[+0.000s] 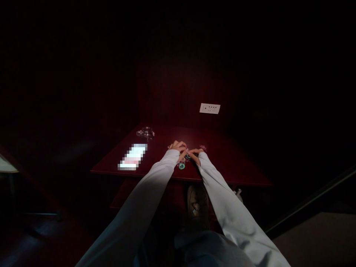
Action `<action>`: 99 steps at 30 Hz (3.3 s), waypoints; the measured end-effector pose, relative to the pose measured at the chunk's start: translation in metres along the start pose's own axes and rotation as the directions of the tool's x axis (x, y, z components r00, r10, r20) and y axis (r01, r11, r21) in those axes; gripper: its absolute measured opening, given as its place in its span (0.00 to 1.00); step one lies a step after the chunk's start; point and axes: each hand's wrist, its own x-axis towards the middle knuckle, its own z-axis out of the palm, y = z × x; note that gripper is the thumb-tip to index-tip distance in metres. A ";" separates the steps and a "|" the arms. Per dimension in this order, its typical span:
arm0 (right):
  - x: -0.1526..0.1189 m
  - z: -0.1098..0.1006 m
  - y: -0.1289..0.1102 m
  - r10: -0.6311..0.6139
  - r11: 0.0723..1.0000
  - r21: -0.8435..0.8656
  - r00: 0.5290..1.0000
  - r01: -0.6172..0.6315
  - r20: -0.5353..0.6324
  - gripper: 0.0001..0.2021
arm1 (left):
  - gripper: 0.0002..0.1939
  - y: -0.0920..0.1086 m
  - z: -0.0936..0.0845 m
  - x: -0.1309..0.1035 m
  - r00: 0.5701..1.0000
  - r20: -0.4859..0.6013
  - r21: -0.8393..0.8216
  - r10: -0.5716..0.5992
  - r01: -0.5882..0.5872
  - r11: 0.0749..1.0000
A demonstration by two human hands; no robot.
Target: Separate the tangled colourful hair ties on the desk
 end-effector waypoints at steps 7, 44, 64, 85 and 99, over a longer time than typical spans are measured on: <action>0.003 -0.001 0.000 0.090 0.994 0.071 0.996 -0.089 -0.012 0.25 | 0.11 -0.001 0.005 0.001 1.000 0.002 0.038 0.008 -0.008 0.999; 0.007 0.008 0.009 -0.013 0.997 -0.073 0.996 0.019 0.085 0.16 | 0.11 -0.004 -0.002 0.001 0.997 -0.062 -0.011 -0.041 0.040 0.999; 0.010 0.013 0.010 0.036 0.996 -0.078 0.998 -0.033 0.048 0.17 | 0.10 -0.009 0.004 0.004 0.995 -0.094 -0.034 -0.045 0.042 0.999; 0.008 0.012 0.006 0.080 0.992 -0.099 0.997 -0.079 0.005 0.17 | 0.10 -0.015 0.008 0.004 0.995 -0.100 -0.135 -0.030 0.016 0.991; 0.009 0.012 0.010 0.004 0.989 -0.148 1.000 -0.002 0.018 0.14 | 0.09 -0.011 0.009 0.003 0.994 -0.102 -0.129 -0.047 0.034 0.991</action>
